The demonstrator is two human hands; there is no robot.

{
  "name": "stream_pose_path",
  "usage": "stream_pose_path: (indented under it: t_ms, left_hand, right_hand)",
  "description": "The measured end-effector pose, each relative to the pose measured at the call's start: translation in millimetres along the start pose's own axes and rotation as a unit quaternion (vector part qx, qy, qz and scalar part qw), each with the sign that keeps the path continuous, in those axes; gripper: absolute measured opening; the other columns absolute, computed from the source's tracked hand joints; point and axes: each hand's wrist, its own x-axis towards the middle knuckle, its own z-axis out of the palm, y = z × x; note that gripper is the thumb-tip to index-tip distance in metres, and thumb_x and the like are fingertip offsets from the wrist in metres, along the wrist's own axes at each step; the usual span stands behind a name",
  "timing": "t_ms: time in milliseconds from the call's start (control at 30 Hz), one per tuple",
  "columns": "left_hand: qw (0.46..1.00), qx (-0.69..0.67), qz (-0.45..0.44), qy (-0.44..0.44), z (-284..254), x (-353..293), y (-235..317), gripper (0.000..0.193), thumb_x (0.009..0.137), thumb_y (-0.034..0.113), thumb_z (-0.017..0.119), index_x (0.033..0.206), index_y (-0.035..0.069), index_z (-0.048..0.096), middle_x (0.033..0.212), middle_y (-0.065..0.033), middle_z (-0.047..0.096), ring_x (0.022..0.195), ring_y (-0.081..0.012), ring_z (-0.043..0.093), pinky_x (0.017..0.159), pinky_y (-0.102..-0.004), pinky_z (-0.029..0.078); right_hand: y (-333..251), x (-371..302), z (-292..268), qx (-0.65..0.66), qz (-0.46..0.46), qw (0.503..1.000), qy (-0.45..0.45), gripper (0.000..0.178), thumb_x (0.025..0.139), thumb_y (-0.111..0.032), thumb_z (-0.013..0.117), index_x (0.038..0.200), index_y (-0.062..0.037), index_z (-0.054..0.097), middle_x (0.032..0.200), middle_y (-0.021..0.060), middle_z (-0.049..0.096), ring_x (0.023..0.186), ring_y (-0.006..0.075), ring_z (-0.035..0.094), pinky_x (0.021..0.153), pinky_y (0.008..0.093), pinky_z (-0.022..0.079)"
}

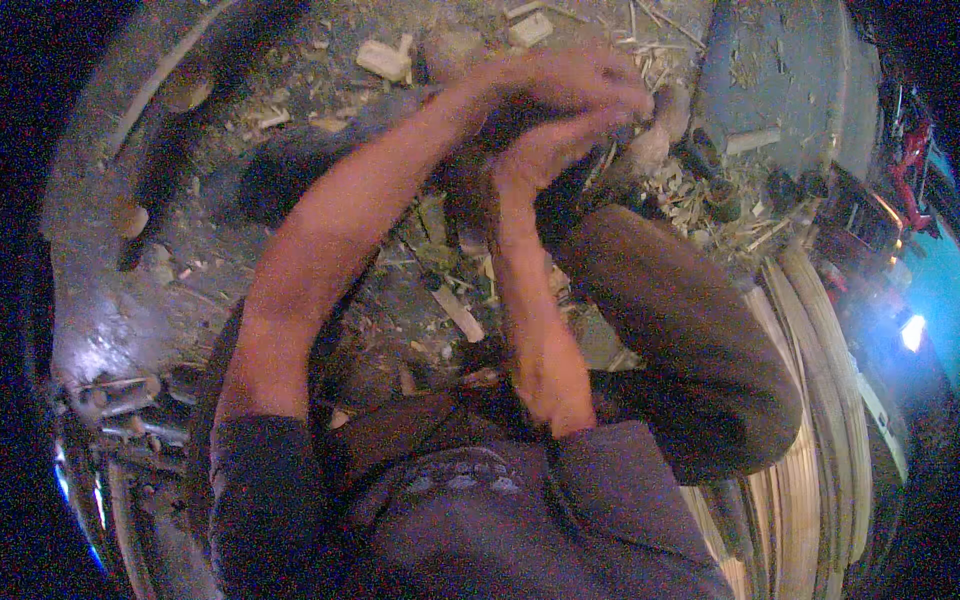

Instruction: The person sits on the floor and uses a knife to carve the inside of a short wooden cylinder, then uses a mallet and chisel to further shape the interior. The person repeatedly removes wood shavings by hand.

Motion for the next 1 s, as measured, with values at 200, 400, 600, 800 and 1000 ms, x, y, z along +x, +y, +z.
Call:
stream_pose_path:
  t_ms: [200,400,600,800,1000]
  left_hand:
    - [0.979,-0.052,-0.107,0.168,-51,-24,-4,0.041,0.086,0.039,0.051,0.104,0.005,0.065,0.097,-0.0118,0.064,0.09,-0.0219,0.058,0.081,-0.0363,0.046]
    - [0.889,-0.005,-0.175,0.424,-100,-76,31,0.034,0.092,0.032,0.047,0.107,0.006,0.063,0.094,-0.0166,0.063,0.089,-0.0298,0.059,0.08,-0.0388,0.046]
    - [0.748,-0.062,-0.134,0.648,-75,-131,58,0.039,0.094,0.034,0.044,0.109,0.003,0.061,0.11,-0.0147,0.059,0.101,-0.0301,0.055,0.088,-0.042,0.042]
    - [0.65,-0.096,-0.101,0.747,-45,-167,53,0.037,0.092,0.028,0.04,0.108,0.0,0.06,0.107,-0.015,0.057,0.098,-0.0255,0.053,0.09,-0.0388,0.042]
    - [0.47,-0.108,-0.079,0.873,12,-174,62,0.036,0.088,0.031,0.049,0.1,-0.001,0.058,0.102,-0.0097,0.055,0.097,-0.02,0.051,0.087,-0.0338,0.041]
  right_hand:
    - [17,29,37,-0.149,0.019,0.982,-0.111,0.064,0.093,-0.058,0.032,0.123,-0.0025,0.044,0.116,0.0107,0.049,0.104,0.0215,0.049,0.089,0.0349,0.041]
    - [-11,20,94,-0.28,0.181,0.89,-0.31,0.088,0.085,-0.072,0.033,0.145,-0.008,0.025,0.143,0.0231,0.03,0.13,0.0373,0.034,0.104,0.0445,0.032]
    - [-2,-6,101,-0.231,0.167,0.804,-0.522,0.085,0.086,-0.068,0.038,0.145,-0.0079,0.024,0.146,0.0196,0.027,0.133,0.037,0.029,0.107,0.0452,0.03]
    - [19,-27,94,-0.21,0.093,0.718,-0.656,0.068,0.092,-0.056,0.04,0.134,-0.0037,0.043,0.136,0.0167,0.044,0.126,0.0292,0.04,0.106,0.0348,0.03]
    - [23,-28,73,-0.336,0.094,0.577,-0.738,0.069,0.088,-0.056,0.049,0.136,-0.008,0.042,0.132,0.013,0.05,0.121,0.0241,0.045,0.103,0.0326,0.033]
